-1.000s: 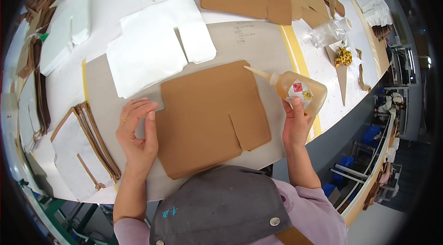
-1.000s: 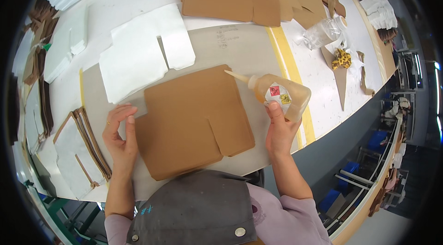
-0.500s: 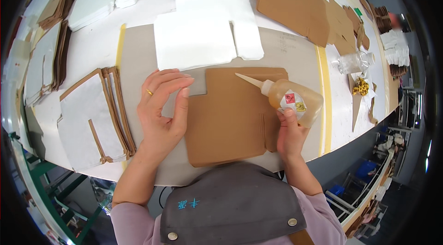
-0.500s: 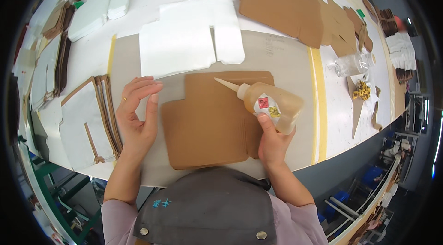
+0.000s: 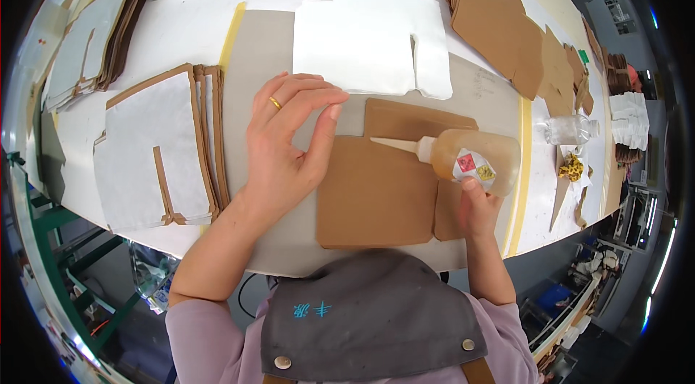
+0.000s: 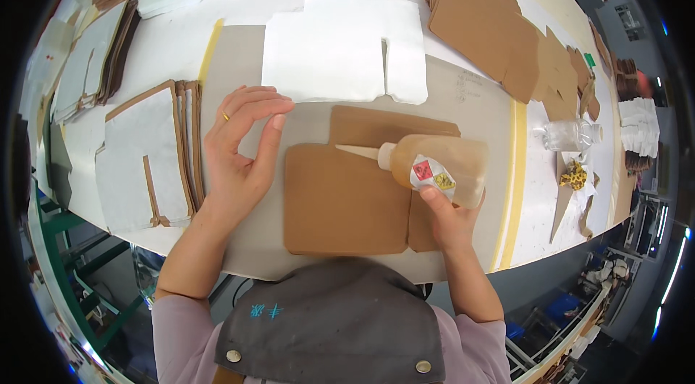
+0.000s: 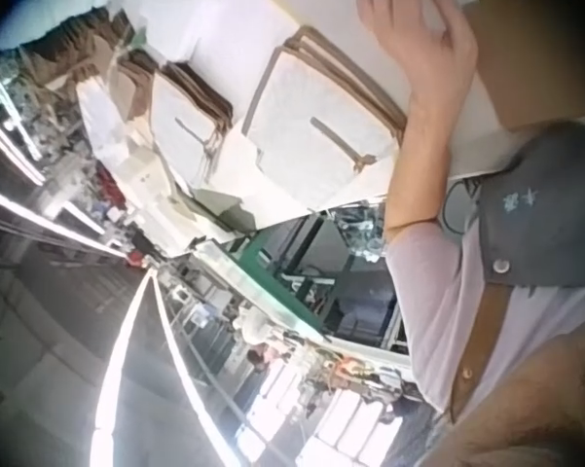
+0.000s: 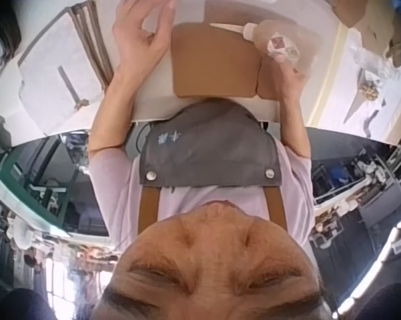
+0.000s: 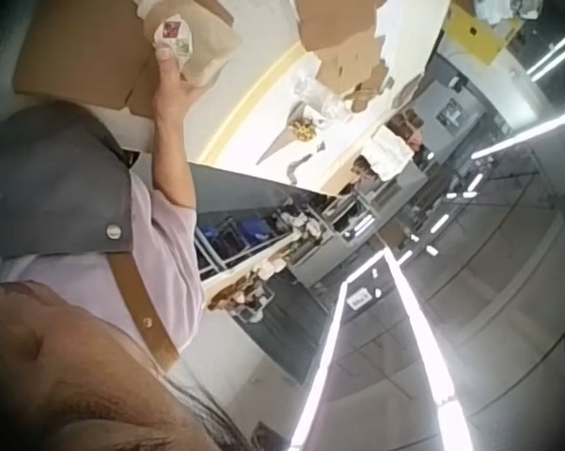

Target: Applying glue and lining material to cardboard box components.

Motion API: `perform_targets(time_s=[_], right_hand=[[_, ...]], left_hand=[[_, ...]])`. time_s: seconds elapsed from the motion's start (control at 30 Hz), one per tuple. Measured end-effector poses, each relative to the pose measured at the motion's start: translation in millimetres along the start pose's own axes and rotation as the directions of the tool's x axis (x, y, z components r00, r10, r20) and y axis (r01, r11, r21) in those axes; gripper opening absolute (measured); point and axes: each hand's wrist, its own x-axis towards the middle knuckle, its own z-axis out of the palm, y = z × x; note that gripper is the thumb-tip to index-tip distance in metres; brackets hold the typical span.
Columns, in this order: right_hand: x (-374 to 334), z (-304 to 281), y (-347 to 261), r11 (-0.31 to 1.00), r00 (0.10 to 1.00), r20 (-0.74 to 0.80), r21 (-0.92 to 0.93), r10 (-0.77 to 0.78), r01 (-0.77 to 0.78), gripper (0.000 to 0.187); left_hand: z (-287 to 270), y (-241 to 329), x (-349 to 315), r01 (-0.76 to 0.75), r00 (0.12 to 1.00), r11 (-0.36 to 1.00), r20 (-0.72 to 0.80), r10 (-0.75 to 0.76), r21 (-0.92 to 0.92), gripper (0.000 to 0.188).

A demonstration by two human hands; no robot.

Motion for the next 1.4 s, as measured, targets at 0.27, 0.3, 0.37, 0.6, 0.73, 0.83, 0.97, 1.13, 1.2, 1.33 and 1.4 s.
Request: perform_targets(time_s=[0.27,0.3,0.37,0.6,0.73,0.83,0.97,1.13,1.2,1.33,1.4], right_hand=[[-20,9,14,0.998,0.999,-0.019,0.049,0.046,-0.045,0.063],[-19,14,16,0.997,0.998,0.002,0.059,0.057,-0.057,0.065],[-15,26,17,0.997,0.998,0.018,0.061,0.055,-0.056,0.065],[-5,32,14,0.996,0.993,0.073,-0.026,0.088,-0.086,0.066],[-4,13,12,0.992,0.973,0.2,0.021,0.117,-0.124,0.064],[-8,10,2,0.986,0.931,0.323,-0.047,0.168,-0.161,0.065],[-9,15,-2,0.992,0.876,0.468,0.0,0.113,-0.128,0.069],[-24,-35,14,0.929,0.955,0.202,0.256,0.219,-0.267,0.085],[11,-48,-7,0.864,0.98,0.128,0.465,0.151,-0.194,0.073],[73,-116,-12,0.991,0.995,-0.099,0.124,-0.028,0.041,0.057],[78,-125,-17,0.995,0.984,-0.154,0.042,-0.086,0.093,0.054]], left_hand=[[4,-5,0,0.031,1.0,1.0,-0.002,-0.031,0.003,0.011],[5,-6,0,0.043,0.998,0.999,-0.038,-0.044,-0.02,0.01],[3,-7,0,0.056,0.997,0.998,-0.043,-0.057,-0.023,0.01],[2,-12,-1,0.072,0.995,0.995,-0.06,-0.076,-0.063,0.011],[-1,-13,0,0.069,0.997,0.998,-0.019,-0.069,0.0,0.012],[1,-16,0,0.04,0.999,0.999,-0.037,-0.04,0.024,0.012],[5,-20,1,0.043,0.999,0.999,-0.034,-0.043,0.027,0.011],[13,-21,6,0.012,0.997,0.997,-0.077,-0.018,-0.074,0.007],[12,-21,3,0.102,0.994,0.994,-0.03,-0.103,-0.03,0.008],[9,-13,-1,0.192,0.981,0.981,0.017,-0.193,0.024,0.011],[17,-15,-2,0.173,0.984,0.985,0.051,-0.172,0.0,0.011]])
